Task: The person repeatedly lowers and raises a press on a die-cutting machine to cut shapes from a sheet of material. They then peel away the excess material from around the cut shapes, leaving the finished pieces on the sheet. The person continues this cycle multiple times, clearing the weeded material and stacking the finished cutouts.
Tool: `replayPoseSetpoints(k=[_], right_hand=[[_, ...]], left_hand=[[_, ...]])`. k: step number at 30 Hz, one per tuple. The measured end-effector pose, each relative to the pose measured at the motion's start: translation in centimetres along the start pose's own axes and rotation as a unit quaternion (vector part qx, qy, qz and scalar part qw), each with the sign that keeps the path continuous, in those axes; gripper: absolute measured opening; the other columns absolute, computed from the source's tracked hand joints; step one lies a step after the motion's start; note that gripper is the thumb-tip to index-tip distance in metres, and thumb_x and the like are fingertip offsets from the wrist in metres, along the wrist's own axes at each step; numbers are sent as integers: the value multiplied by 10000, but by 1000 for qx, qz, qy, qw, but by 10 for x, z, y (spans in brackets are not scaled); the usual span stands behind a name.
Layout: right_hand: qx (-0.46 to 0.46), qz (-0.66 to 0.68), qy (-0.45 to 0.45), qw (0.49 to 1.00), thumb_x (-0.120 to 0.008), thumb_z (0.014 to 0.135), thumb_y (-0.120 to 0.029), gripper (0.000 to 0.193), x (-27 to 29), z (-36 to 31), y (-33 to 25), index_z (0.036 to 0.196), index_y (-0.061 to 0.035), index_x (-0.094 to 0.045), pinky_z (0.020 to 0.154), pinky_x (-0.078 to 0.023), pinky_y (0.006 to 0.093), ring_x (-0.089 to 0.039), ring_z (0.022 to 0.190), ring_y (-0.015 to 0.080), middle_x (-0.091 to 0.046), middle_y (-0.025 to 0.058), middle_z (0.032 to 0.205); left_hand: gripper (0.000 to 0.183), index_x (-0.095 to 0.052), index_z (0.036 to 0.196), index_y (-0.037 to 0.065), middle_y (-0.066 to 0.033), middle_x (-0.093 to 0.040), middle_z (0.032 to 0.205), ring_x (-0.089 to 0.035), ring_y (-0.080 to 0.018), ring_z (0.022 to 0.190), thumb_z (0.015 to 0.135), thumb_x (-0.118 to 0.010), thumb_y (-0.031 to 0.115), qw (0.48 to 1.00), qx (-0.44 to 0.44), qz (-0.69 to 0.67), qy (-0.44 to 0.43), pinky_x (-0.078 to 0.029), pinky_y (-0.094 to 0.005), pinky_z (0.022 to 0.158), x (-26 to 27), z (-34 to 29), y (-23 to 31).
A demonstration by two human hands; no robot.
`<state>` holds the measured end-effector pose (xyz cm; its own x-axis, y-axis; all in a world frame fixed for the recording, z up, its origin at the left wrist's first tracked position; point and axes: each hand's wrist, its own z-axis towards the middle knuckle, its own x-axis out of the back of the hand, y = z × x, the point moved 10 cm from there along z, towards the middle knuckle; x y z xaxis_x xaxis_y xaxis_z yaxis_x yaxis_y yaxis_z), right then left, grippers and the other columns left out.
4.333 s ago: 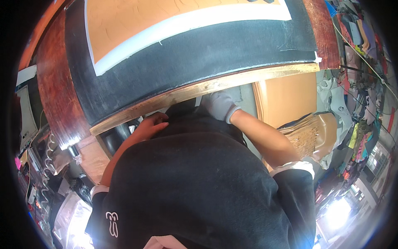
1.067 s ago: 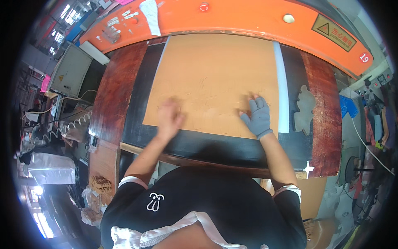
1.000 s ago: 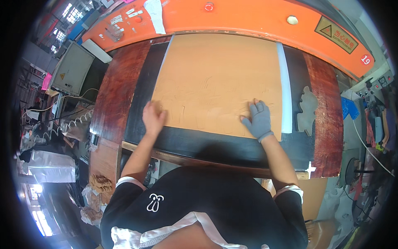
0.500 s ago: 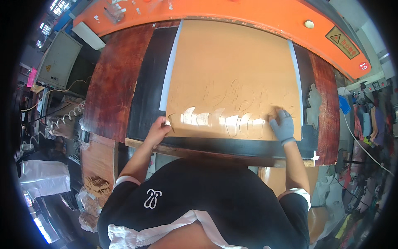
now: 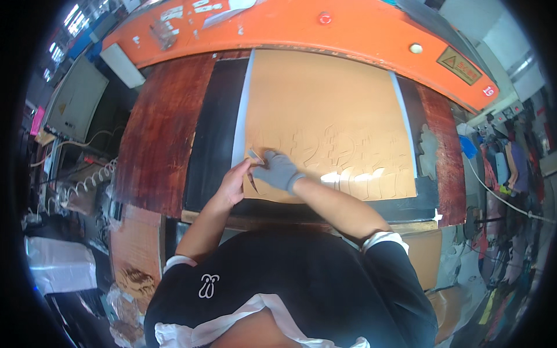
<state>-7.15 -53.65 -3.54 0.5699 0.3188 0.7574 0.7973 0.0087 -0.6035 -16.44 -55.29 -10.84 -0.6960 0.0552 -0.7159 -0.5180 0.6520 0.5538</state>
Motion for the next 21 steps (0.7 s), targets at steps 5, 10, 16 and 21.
replayPoseSetpoints(k=[5, 10, 16, 21], right_hand=[[-78, 361, -26, 929, -644, 792, -450, 513, -5, 3, 10, 946, 35, -580, 726, -495, 350, -620, 766, 265, -632, 160, 789], [-96, 125, 17, 987, -573, 861, -255, 286, 12, 21, 25, 967, 4, -630, 685, -506, 319, -628, 700, 213, -660, 97, 768], [-80, 367, 152, 914, -597, 847, -186, 249, 20, 10, 57, 978, 15, -662, 649, -487, 256, -589, 689, 120, -649, 49, 773], [-64, 489, 107, 863, -641, 861, -213, 212, 7, -2, 70, 891, -8, -685, 627, -475, 248, -566, 689, 88, -639, 20, 763]], left_hand=[[304, -541, 1167, 52, -65, -593, 1107, -554, -195, 1049, 967, -456, 264, 936, 2, -189, -298, -452, -386, 910, -58, -10, -1], [325, -457, 1239, 35, -97, -589, 1132, -562, -220, 1058, 972, -437, 219, 995, -25, -57, -80, -456, -386, 907, -27, 5, -17], [293, -483, 1170, -17, -145, -620, 1082, -642, -258, 872, 973, -420, 190, 994, -47, 98, -17, -530, -369, 738, -2, -18, 11], [386, -460, 1246, 20, -135, -595, 1152, -631, -260, 896, 924, -498, 229, 878, -38, 474, 50, -521, -374, 700, 0, -26, 33]])
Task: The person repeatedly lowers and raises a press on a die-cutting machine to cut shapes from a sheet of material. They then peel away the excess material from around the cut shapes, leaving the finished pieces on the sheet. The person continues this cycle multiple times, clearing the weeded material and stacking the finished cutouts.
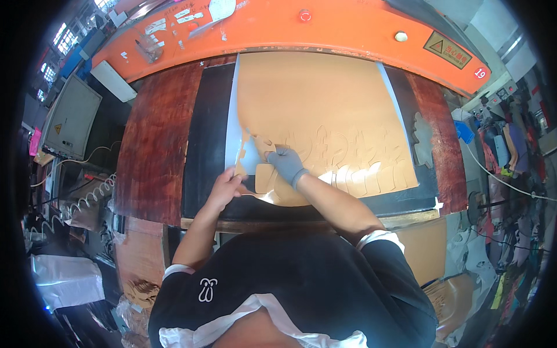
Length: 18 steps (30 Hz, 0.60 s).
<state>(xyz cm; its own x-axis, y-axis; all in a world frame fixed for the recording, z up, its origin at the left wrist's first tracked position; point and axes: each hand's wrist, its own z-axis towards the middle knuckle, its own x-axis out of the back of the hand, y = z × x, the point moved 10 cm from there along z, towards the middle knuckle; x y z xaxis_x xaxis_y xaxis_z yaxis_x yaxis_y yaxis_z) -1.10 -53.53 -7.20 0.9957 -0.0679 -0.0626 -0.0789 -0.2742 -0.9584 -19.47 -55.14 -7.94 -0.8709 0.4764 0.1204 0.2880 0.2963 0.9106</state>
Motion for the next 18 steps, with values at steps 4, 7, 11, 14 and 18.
replayPoseSetpoints(k=[4, 7, 11, 14, 18], right_hand=[[25, -5, -43, 999, -641, 865, -222, 213, -9, 2, -1, 864, -14, -685, 626, -468, 242, -559, 683, 82, -636, 15, 758], [10, -11, -23, 1000, -642, 864, -220, 201, -5, 3, 5, 826, -26, -681, 611, -460, 237, -549, 665, 77, -624, 3, 731], [35, -40, 13, 998, -627, 871, -229, 228, 14, 2, -10, 740, -44, -647, 586, -443, 233, -529, 639, 70, -595, -6, 685], [33, 74, 70, 994, -593, 890, -250, 249, 41, -7, -20, 747, -48, -621, 571, -454, 257, -546, 624, 86, -595, 15, 683], [17, 93, 79, 992, -596, 891, -245, 216, 47, -16, -18, 801, -52, -633, 562, -463, 267, -557, 624, 96, -611, 15, 715]], left_hand=[[570, -387, 1318, 35, -173, -475, 1236, -507, -342, 1095, 830, -614, 223, 883, -282, 242, 286, -426, -398, 909, 27, -2, 97], [548, -395, 1320, 46, -148, -500, 1195, -503, -318, 1098, 830, -589, 197, 906, -175, 269, 277, -376, -451, 952, 19, 42, 87], [456, -464, 1280, 64, -97, -496, 1220, -486, -272, 1109, 832, -527, 124, 836, -157, 442, 286, -306, -526, 978, 18, 61, 59], [407, -528, 1230, 78, -47, -495, 1227, -440, -245, 1160, 824, -495, 68, 825, -162, 422, 339, -281, -538, 987, 37, 60, 40], [400, -542, 1200, 78, -73, -493, 1222, -438, -243, 1170, 801, -547, 88, 795, -207, 441, 361, -268, -548, 998, 30, 52, 52]])
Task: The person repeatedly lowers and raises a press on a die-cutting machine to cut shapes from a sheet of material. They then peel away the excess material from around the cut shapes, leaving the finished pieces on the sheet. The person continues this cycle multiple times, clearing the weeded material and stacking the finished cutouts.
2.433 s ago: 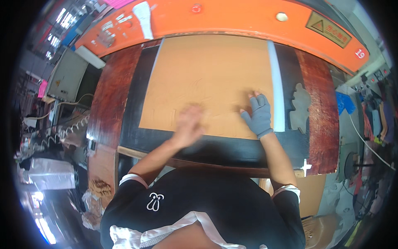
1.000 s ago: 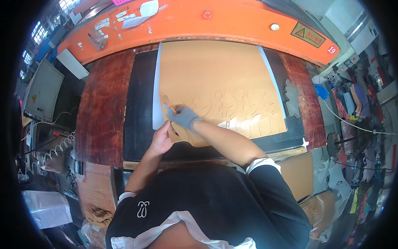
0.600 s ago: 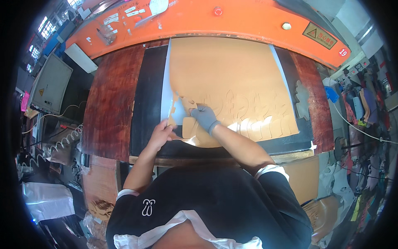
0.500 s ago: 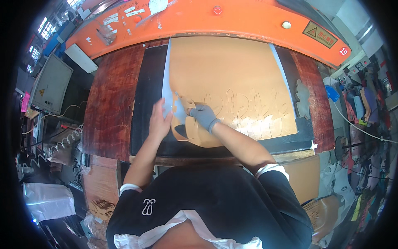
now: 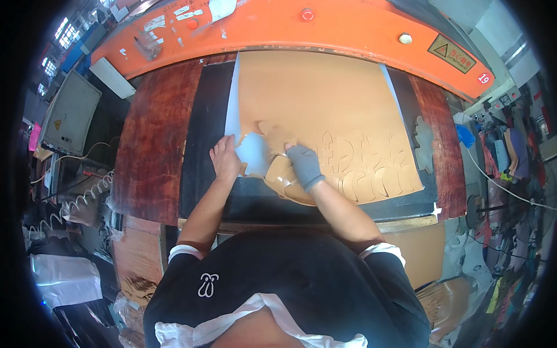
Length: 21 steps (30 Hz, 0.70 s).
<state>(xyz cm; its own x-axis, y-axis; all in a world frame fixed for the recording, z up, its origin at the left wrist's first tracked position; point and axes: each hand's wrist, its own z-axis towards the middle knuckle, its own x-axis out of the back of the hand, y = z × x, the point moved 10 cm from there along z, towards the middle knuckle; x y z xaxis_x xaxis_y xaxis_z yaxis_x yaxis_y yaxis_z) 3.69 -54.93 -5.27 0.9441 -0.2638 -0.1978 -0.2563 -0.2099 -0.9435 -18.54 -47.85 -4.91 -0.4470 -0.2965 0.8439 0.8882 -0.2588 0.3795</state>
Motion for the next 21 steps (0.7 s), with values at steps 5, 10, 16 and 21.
replayPoseSetpoints(k=[5, 10, 16, 21], right_hand=[[-25, -27, -30, 999, -598, 898, -257, 219, -14, -3, 16, 842, -50, -642, 610, -450, 238, -525, 681, 65, -596, -13, 756], [42, 26, -124, 991, -569, 914, -253, 208, -36, -14, 0, 880, -62, -643, 541, -403, 217, -475, 605, 49, -552, -37, 703], [-105, 57, -86, 989, -545, 914, -262, 208, -29, -17, 29, 792, -109, -614, 464, -283, 204, -364, 529, 27, -450, -76, 626], [-40, -11, -76, 996, -546, 906, -265, 228, -29, -15, 31, 746, -112, -602, 462, -289, 223, -377, 539, 35, -445, -69, 620]], left_hand=[[306, -583, 1060, 88, -102, -519, 1140, -470, -257, 1110, 762, -627, 144, 984, -126, -108, 66, -277, -549, 984, 49, -12, 61], [300, -510, 787, 44, -108, -561, 724, -572, -291, 723, 772, -691, 282, 947, -59, -273, -159, -440, -397, 743, 26, -15, 90], [294, -429, 869, 43, -87, -583, 753, -596, -179, 714, 840, -649, 236, 936, 9, -271, -223, -469, -325, 636, 11, -21, 82], [251, -406, 894, 44, -66, -571, 734, -572, -137, 692, 842, -621, 163, 880, 39, -404, -248, -464, -313, 627, -7, -26, 73]])
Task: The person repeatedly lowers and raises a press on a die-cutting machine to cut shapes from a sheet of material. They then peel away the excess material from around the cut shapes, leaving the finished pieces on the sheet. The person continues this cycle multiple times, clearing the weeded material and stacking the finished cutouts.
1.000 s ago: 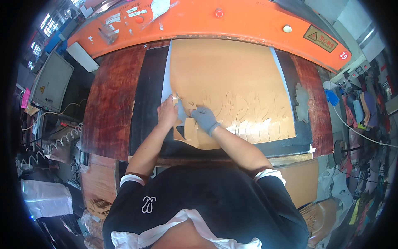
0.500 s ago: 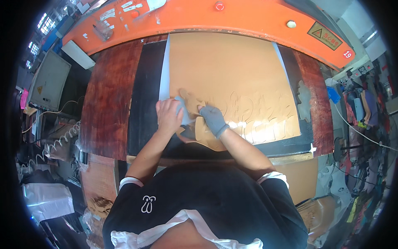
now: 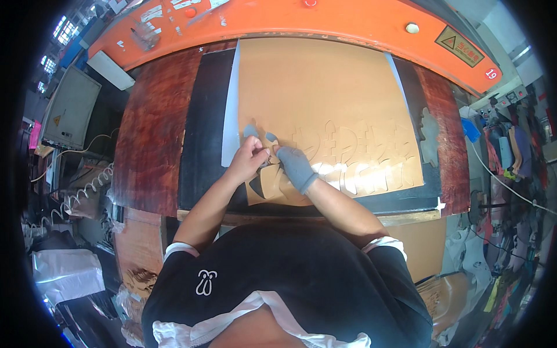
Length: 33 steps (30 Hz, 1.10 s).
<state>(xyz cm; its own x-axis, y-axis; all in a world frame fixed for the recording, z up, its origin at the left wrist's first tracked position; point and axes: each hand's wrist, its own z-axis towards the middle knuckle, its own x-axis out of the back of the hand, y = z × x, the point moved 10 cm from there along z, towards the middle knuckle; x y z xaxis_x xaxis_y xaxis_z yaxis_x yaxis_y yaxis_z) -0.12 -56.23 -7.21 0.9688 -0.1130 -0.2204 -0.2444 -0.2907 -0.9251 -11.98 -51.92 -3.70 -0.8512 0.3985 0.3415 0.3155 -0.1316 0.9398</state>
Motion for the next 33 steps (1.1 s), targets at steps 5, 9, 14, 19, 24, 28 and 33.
replayPoseSetpoints(k=[5, 9, 14, 19, 24, 28, 33], right_hand=[[53, -4, 32, 998, -519, 927, -241, 250, 6, 0, -12, 758, -70, -588, 599, -451, 224, -513, 618, 91, -554, -4, 684], [37, 159, 92, 982, -455, 944, -231, 252, 41, 10, -25, 808, -53, -570, 632, -487, 285, -566, 668, 176, -576, 70, 718], [100, 309, 150, 934, -469, 929, -153, 140, 80, 6, -61, 873, -64, -561, 740, -464, 287, -540, 762, 163, -565, 56, 819], [282, 178, 162, 929, -430, 953, -233, 241, 106, -45, -159, 922, -31, -557, 800, -422, 294, -520, 854, 156, -564, 63, 880], [331, 51, 192, 923, -458, 956, -319, 319, 89, -70, -185, 982, -28, -586, 797, -410, 266, -525, 861, 127, -599, 63, 935], [267, 89, 176, 943, -465, 958, -290, 303, 69, -54, -147, 987, -20, -598, 741, -443, 268, -543, 807, 123, -611, 64, 912], [263, 201, 220, 918, -444, 963, -249, 257, 103, -42, -131, 945, -23, -564, 749, -445, 292, -528, 793, 155, -564, 69, 871]], left_hand=[[197, -414, 935, 37, -107, -603, 763, -606, -175, 701, 834, -570, 101, 998, 1, 59, 17, -466, -331, 626, 6, -3, -16], [212, -418, 1011, 61, -162, -632, 825, -628, -300, 785, 833, -530, 81, 990, 36, 99, 95, -475, -404, 683, 49, -18, -38], [188, -446, 1016, 70, -163, -635, 786, -631, -351, 796, 845, -524, 83, 987, 48, 119, 96, -483, -445, 698, 57, -26, -53], [252, -489, 1042, 31, -150, -634, 908, -610, -334, 838, 805, -573, 49, 961, 108, 250, 47, -478, -390, 757, 55, -27, -37], [606, -451, 1259, 78, -128, -350, 1378, -409, -339, 1203, 692, -666, 89, 891, -267, 328, 161, -366, -431, 947, 43, -43, 114], [436, -543, 1141, 83, -127, -564, 1123, -519, -320, 1065, 719, -654, 98, 901, -312, 301, 16, -385, -434, 916, -9, -30, 155], [133, -625, 915, 91, -84, -620, 754, -593, -276, 849, 790, -627, 138, 961, -217, 107, -133, -450, -399, 754, -37, -38, 116]])
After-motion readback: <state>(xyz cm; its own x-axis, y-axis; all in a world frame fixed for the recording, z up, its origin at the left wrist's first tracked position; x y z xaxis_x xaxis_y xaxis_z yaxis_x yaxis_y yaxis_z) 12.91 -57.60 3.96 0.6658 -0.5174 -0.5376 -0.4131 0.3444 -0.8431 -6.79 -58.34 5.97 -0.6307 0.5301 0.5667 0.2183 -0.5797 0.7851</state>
